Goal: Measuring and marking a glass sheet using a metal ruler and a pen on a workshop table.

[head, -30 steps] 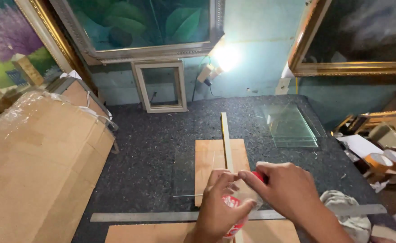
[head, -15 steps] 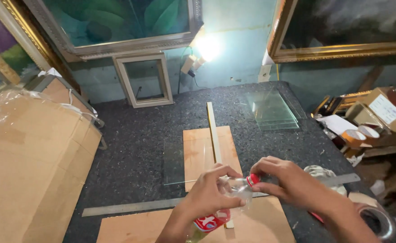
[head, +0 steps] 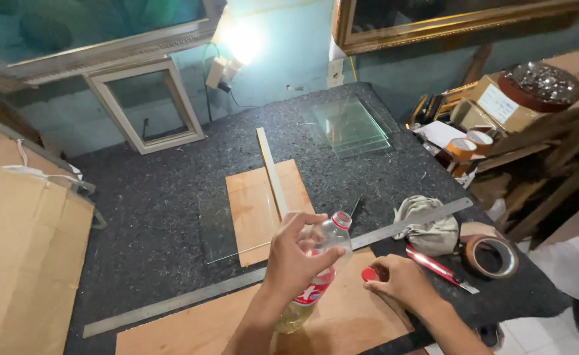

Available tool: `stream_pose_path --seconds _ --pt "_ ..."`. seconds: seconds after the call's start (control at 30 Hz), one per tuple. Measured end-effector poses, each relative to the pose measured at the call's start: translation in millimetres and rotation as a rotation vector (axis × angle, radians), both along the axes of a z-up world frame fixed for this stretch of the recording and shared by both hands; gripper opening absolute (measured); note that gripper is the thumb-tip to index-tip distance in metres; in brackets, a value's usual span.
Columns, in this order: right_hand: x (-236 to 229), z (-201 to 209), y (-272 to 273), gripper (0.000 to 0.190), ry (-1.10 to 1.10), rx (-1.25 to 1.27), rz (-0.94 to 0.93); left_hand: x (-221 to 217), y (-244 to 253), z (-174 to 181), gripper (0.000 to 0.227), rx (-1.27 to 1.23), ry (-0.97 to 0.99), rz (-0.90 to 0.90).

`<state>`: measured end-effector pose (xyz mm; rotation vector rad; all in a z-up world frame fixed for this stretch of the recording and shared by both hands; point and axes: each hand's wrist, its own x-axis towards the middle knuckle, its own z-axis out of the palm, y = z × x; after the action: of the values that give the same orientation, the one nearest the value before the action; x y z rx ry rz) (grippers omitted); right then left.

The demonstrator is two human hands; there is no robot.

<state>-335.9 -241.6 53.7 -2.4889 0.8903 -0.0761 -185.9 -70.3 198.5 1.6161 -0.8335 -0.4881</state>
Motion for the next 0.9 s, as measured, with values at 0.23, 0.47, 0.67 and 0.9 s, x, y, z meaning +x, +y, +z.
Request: stream_pose_path --seconds 0.23,0.47,0.67,0.9 --pt "-50 59 -48 0.025 0.435 -0.41 -0.373 -9 -11 -3 0.039 -0.057 0.015 -0.015" --pt "-76 33 -84 0.028 0.59 -0.54 -0.299 -12 -14 0 0.038 0.064 -0.002 -0.037" --pt "-80 24 -95 0.021 0.566 -0.655 -0.12 -12 -12 1 0.039 0.026 0.004 -0.05" --pt "-80 10 -120 0.024 0.277 -0.77 0.198 -13 -11 0 0.04 0.025 0.011 -0.034"
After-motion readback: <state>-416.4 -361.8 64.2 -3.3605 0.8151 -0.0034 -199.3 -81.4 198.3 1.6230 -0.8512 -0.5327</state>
